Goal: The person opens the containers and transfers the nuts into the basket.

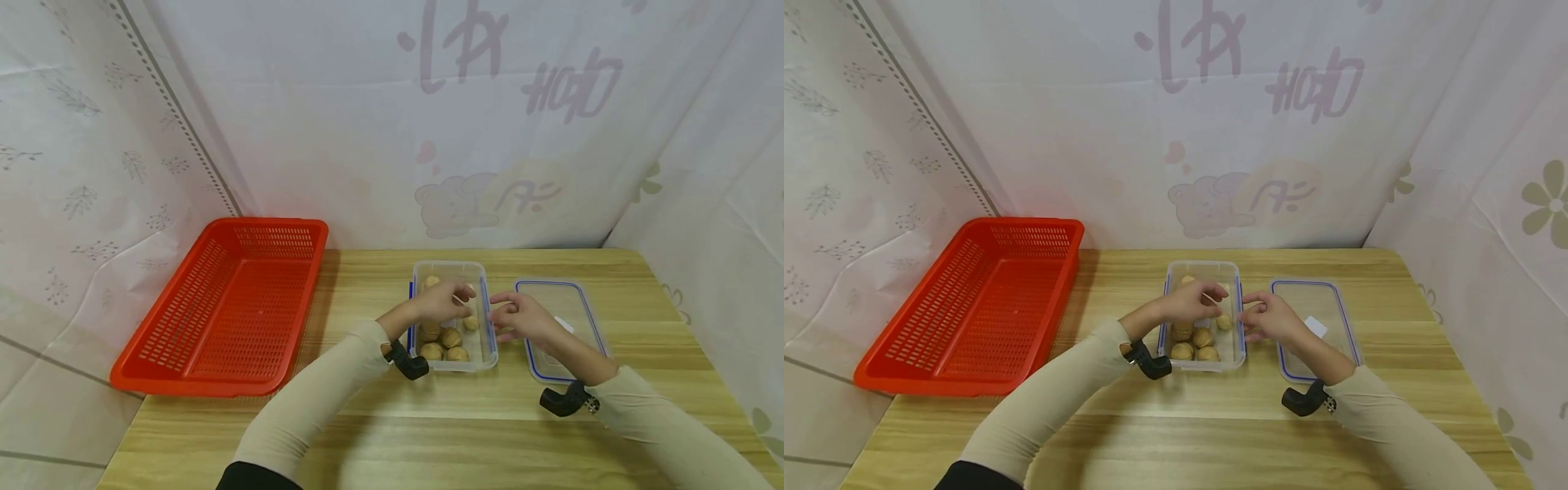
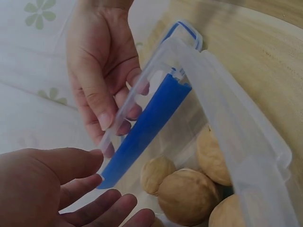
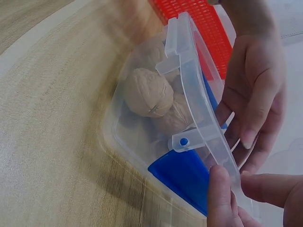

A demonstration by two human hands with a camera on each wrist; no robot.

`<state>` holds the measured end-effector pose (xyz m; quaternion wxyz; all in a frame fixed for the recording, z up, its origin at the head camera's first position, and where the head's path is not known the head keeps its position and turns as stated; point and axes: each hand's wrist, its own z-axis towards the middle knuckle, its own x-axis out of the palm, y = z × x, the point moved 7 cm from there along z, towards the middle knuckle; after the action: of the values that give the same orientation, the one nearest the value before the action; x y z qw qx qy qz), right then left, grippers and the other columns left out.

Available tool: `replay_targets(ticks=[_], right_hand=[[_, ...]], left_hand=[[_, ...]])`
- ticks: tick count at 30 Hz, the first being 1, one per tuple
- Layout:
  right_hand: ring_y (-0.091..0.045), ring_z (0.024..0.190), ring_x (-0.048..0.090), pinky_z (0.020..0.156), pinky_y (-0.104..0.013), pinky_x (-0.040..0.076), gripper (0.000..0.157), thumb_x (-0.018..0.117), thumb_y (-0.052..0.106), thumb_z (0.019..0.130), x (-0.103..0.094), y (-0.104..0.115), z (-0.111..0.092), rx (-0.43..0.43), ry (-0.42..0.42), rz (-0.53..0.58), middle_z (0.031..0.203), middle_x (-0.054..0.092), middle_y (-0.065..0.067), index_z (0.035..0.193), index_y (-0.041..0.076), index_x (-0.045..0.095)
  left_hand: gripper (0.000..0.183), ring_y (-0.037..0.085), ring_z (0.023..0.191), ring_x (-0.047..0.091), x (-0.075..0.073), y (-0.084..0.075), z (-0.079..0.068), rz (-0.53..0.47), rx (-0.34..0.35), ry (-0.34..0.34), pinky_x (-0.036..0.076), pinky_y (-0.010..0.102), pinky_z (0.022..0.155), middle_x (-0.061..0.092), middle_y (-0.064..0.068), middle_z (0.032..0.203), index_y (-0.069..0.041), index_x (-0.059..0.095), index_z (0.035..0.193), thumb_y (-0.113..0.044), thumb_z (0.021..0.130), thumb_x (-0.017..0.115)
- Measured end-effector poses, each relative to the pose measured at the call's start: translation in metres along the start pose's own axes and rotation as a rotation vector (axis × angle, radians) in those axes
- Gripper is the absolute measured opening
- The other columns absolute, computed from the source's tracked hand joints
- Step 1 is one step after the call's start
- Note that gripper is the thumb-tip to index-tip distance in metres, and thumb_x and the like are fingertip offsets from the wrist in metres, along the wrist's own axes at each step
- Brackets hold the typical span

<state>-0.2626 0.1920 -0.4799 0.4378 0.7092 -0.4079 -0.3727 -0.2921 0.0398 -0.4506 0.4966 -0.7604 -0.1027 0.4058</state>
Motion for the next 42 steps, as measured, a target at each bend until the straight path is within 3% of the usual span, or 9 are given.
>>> replay_targets(ticks=[8,16,22,29,34,42], right_hand=[[-0.015,0.083,0.065,0.070,-0.033,0.062,0.052,0.060,0.002,0.101,0.000,-0.001,0.001,0.006,-0.009,0.021,0.097,0.066,-0.009,0.144,-0.012,0.036],[-0.015,0.083,0.064,0.071,-0.033,0.062,0.052,0.061,0.003,0.101,0.001,-0.001,0.001,0.006,-0.010,0.023,0.096,0.066,-0.007,0.144,-0.011,0.036],[-0.015,0.082,0.065,0.070,-0.032,0.061,0.052,0.061,0.003,0.101,0.001,-0.001,0.000,0.015,-0.013,0.029,0.095,0.066,-0.006,0.145,-0.010,0.036],[-0.015,0.081,0.065,0.069,-0.031,0.061,0.052,0.061,0.003,0.101,0.001,0.000,0.000,0.015,-0.013,0.026,0.096,0.066,-0.008,0.145,-0.011,0.036],[-0.014,0.080,0.065,0.068,-0.031,0.061,0.051,0.060,0.002,0.101,0.001,0.000,0.000,0.015,-0.012,0.034,0.095,0.066,-0.008,0.144,-0.011,0.036],[-0.014,0.078,0.065,0.067,-0.031,0.061,0.051,0.061,0.001,0.100,0.001,-0.002,0.001,0.020,-0.015,0.041,0.094,0.065,-0.007,0.143,-0.011,0.036]], left_hand=[[0.040,0.032,0.116,0.064,0.010,0.004,0.007,0.067,-0.023,-0.012,0.053,0.026,0.093,0.061,0.023,0.131,0.007,0.059,0.133,-0.001,0.095,0.068],[0.038,0.023,0.114,0.061,0.019,0.008,0.010,0.135,-0.112,-0.022,0.049,0.029,0.100,0.065,0.016,0.129,0.001,0.063,0.131,0.000,0.094,0.070],[0.038,0.016,0.103,0.060,0.023,0.012,0.014,0.137,-0.182,-0.032,0.050,0.027,0.095,0.068,0.009,0.117,0.000,0.067,0.127,0.003,0.090,0.072],[0.035,0.016,0.102,0.061,0.025,0.015,0.015,0.105,-0.207,-0.029,0.051,0.028,0.094,0.069,0.006,0.111,-0.001,0.069,0.121,0.004,0.087,0.075],[0.030,0.013,0.092,0.059,0.025,0.015,0.015,0.096,-0.208,-0.027,0.051,0.025,0.086,0.068,0.003,0.103,-0.002,0.070,0.115,0.003,0.086,0.076],[0.021,0.012,0.090,0.059,0.026,0.013,0.016,0.167,-0.219,-0.029,0.050,0.025,0.087,0.070,0.002,0.099,-0.003,0.073,0.112,-0.002,0.091,0.074]])
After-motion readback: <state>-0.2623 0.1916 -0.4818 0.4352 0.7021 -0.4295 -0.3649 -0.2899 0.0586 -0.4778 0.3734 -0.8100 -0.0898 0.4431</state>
